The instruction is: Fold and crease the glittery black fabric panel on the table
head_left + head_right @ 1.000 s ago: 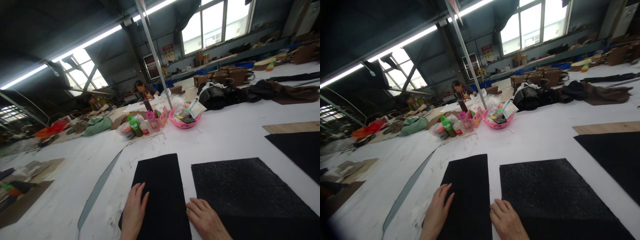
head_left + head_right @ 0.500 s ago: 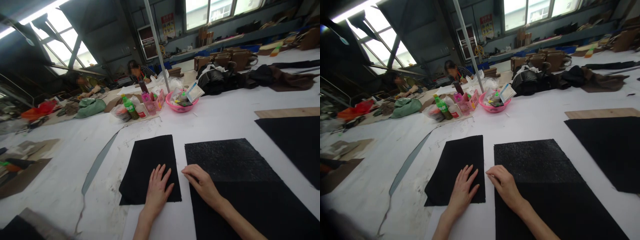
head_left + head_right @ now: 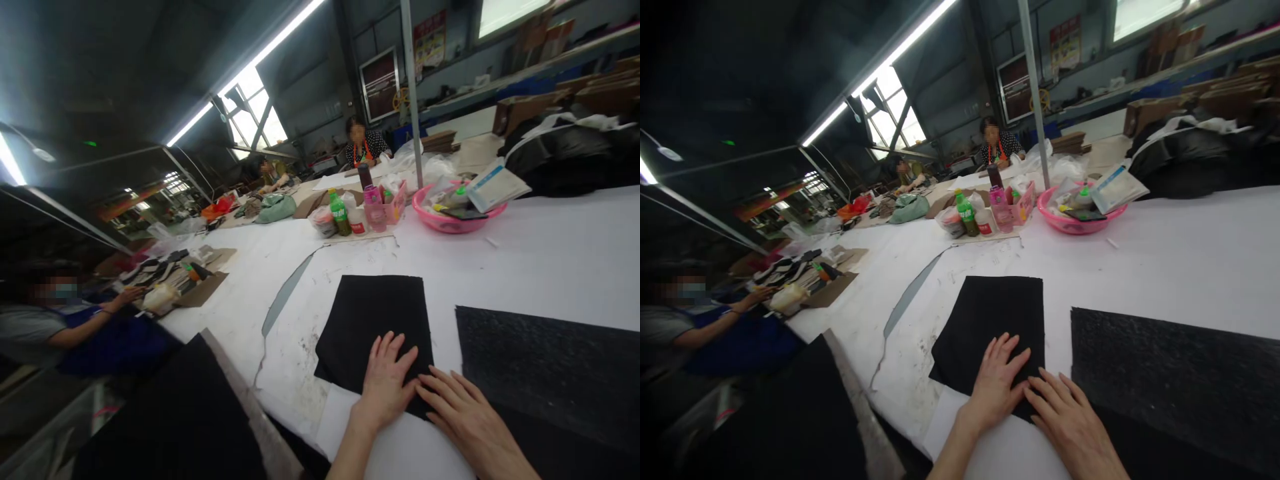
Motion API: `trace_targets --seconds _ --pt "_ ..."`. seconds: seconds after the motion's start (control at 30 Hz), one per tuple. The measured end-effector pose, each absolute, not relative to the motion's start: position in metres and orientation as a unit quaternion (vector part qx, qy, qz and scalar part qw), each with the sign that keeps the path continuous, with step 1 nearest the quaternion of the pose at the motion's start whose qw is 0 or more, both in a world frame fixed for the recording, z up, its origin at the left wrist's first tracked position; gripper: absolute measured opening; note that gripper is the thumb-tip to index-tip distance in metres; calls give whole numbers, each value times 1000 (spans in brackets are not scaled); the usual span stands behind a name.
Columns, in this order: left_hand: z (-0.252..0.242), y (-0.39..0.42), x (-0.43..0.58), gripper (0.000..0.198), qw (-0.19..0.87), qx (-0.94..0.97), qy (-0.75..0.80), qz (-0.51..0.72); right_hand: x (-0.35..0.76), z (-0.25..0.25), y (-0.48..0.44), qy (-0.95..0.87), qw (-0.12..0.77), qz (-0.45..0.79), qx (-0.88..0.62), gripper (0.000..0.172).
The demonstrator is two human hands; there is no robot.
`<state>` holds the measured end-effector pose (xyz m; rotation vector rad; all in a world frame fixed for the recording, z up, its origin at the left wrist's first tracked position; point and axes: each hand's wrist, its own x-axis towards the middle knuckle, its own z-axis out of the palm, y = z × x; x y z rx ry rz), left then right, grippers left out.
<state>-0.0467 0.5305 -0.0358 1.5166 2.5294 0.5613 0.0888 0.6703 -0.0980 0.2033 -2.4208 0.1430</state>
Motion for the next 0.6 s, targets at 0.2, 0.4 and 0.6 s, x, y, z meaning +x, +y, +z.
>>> trace_targets --seconds 0.2,0.4,0.6 --pt "-34 526 -48 59 96 502 826 237 93 -118 681 -943 323 9 78 35" --pt "-34 526 -51 59 101 489 820 280 91 -107 682 -918 379 -47 107 33" --pt "-21 494 -68 43 -10 337 880 335 90 -89 681 -906 401 -59 121 33"
